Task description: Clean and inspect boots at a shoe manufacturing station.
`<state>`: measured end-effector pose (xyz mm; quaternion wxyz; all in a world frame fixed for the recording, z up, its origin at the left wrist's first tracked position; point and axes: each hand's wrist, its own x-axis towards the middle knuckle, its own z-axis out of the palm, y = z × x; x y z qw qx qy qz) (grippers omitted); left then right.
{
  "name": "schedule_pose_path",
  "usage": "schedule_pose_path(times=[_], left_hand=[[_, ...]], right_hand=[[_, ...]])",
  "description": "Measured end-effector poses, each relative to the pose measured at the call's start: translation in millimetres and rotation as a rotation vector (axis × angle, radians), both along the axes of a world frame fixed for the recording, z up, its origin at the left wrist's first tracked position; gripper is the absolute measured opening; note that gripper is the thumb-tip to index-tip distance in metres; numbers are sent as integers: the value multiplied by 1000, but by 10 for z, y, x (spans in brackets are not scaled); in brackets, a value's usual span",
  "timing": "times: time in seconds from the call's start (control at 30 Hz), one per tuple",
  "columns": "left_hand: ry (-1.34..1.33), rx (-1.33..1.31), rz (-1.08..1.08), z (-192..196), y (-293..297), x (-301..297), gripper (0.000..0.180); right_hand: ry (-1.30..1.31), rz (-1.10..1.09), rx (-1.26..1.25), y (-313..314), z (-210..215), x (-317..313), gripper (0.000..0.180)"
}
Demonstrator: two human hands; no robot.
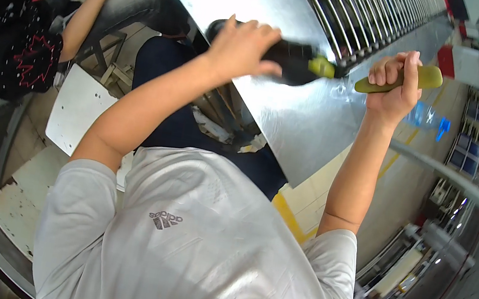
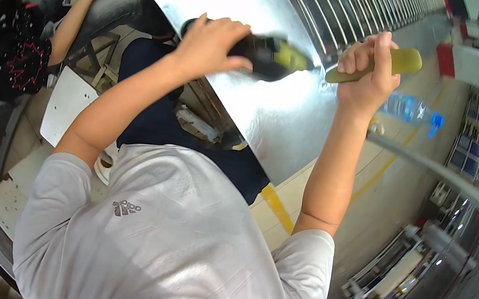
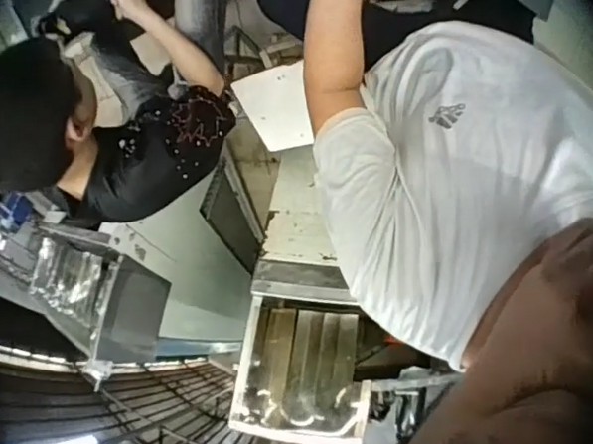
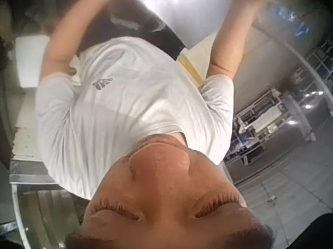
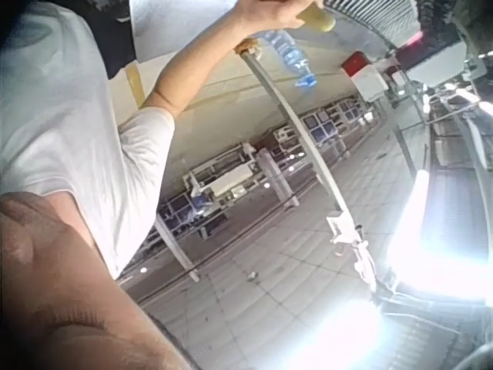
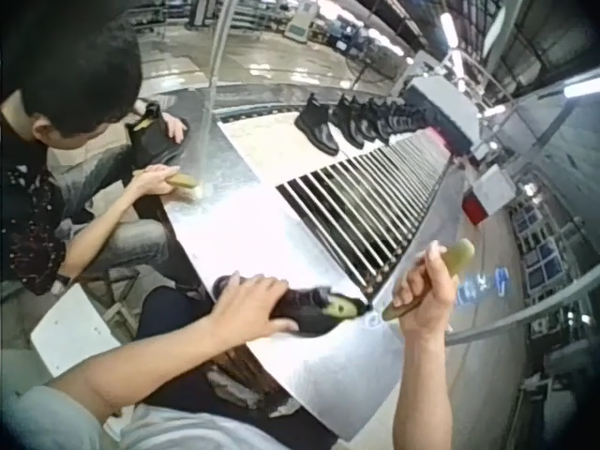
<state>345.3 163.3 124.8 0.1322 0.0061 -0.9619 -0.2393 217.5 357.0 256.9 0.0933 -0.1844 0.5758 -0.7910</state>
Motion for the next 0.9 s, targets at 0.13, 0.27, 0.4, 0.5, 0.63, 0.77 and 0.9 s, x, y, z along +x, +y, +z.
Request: schedule_pose_path(times=[0.13, 0.27, 0.4, 0.5, 0.63, 0.77, 0.9], left_hand=[[-158, -35, 170, 177, -18, 60, 69], [-130, 271, 39, 162, 354, 500, 81], [-403, 791, -71, 290, 668, 914, 79], [41, 383, -387, 263, 562, 898, 62], [70, -316, -582, 595, 614, 487, 75], [115, -585, -537, 158, 539, 268, 87], [159, -574, -486, -19, 537, 337, 90]], right_hand=[[-106, -234, -33, 579, -386, 322, 21], [-374, -416, -151, 781, -1017, 640, 20], [-547, -478, -236, 671, -1336, 881, 27], [-592, -475, -314, 596, -1416, 1030, 27], [-662, -479, -504, 535, -1417, 1170, 28], [-662, -526, -531, 338, -1383, 1292, 27], [-662, -632, -489, 270, -1368, 1329, 26]])
